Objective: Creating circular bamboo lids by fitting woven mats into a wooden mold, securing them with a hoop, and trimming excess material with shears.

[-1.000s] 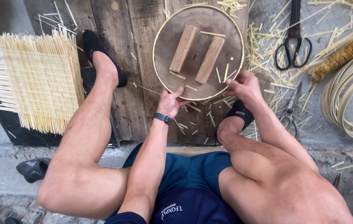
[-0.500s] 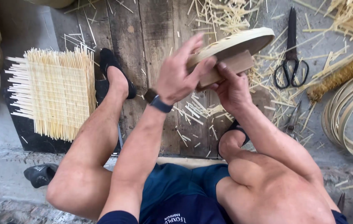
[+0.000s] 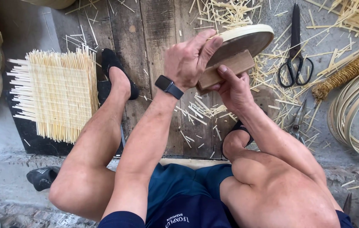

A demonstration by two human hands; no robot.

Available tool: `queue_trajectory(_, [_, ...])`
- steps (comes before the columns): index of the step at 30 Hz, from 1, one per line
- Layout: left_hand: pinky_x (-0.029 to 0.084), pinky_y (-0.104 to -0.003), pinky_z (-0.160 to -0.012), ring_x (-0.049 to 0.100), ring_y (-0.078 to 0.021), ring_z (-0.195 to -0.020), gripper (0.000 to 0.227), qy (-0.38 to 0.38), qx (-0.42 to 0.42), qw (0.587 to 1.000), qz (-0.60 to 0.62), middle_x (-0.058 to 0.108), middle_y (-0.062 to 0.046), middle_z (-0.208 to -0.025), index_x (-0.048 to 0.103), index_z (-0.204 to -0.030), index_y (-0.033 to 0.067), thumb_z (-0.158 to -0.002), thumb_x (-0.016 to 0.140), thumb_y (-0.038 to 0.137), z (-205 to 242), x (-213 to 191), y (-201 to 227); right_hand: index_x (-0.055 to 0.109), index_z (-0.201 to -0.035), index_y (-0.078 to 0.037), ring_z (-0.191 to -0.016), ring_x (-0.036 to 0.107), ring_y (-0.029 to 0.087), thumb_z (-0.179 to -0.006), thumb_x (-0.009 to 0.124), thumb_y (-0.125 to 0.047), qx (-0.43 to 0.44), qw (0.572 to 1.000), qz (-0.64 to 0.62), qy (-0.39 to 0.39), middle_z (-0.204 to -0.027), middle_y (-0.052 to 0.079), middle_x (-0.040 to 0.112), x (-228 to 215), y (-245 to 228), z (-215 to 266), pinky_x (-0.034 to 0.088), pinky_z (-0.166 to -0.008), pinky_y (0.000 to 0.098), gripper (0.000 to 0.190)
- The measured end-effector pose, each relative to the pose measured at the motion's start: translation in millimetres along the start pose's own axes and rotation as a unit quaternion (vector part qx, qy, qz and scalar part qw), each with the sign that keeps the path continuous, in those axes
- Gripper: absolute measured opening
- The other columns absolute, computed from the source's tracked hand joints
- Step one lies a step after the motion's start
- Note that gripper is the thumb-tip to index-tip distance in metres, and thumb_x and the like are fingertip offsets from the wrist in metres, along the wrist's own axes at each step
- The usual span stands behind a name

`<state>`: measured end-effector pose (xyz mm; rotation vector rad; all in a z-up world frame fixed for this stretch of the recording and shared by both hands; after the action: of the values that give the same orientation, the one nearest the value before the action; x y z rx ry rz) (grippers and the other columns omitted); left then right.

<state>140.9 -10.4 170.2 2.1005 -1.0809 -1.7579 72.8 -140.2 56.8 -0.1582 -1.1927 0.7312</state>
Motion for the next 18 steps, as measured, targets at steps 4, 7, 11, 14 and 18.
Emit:
queue_trajectory(4, [0.048,-0.028,-0.042,0.063,-0.0116,-0.052,0.054,-0.003,-0.062,0.998,0.021,0.078,-0.001,-0.082,0.072,-0.122,0.0207,-0.109,0.032,0.055,1,-1,-5,0.047,-0.139,0.002,-0.121,0.064,0.026,-0.095,0.081,-0.018,0.023,0.999,-0.016,-0.030,-0.130,0.014,0.060,-43,5,20,0.059,-0.105,0.0447,0.059])
queue_trajectory(7, [0.043,-0.027,-0.036,0.053,-0.0072,-0.044,0.054,0.016,-0.066,0.997,-0.037,0.073,0.003,-0.072,0.072,-0.120,0.0186,-0.111,0.032,0.053,12,1,-63,0.047,-0.143,0.003,-0.130,0.059,0.028,-0.098,0.081,-0.016,0.038,0.998,-0.030,-0.036,-0.135,0.014,0.058,-92,-7,51,0.057,-0.118,0.0483,0.060])
queue_trajectory(11, [0.039,-0.024,-0.033,0.048,-0.0032,-0.040,0.060,0.079,-0.110,0.986,-0.092,0.054,0.006,-0.052,0.074,-0.111,0.0123,-0.111,0.033,0.056,14,-48,-144,0.049,-0.143,0.002,-0.131,0.058,0.029,-0.098,0.078,-0.017,0.058,0.998,0.014,-0.016,-0.138,0.015,0.057,-113,12,47,0.056,-0.115,0.0492,0.057])
queue_trajectory(14, [0.036,-0.031,-0.044,0.038,-0.0112,-0.047,0.075,0.117,-0.209,0.965,-0.106,0.040,0.002,-0.056,0.052,-0.070,-0.0012,-0.111,0.041,0.061,22,-97,-221,0.050,-0.143,0.001,-0.131,0.058,0.030,-0.098,0.076,-0.017,0.078,0.996,0.046,-0.002,-0.139,0.016,0.057,-134,39,34,0.055,-0.112,0.0499,0.055])
queue_trajectory(18, [0.031,-0.031,-0.051,0.033,-0.0116,-0.055,0.076,0.128,-0.256,0.958,0.014,0.037,0.003,-0.058,0.043,-0.069,-0.0007,-0.111,0.051,0.062,3,-135,-235,0.052,-0.143,-0.001,-0.131,0.057,0.031,-0.098,0.074,-0.018,0.097,0.991,0.094,0.010,-0.141,0.017,0.057,-125,71,2,0.054,-0.109,0.0509,0.053])
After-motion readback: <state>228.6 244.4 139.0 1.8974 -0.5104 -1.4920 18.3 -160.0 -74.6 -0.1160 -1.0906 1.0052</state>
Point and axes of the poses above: each hand's wrist, its own z-axis away from the middle knuckle, its own x-axis out of the palm, y = z × x, the point moved 8 cm from there along -z, towards the middle knuckle
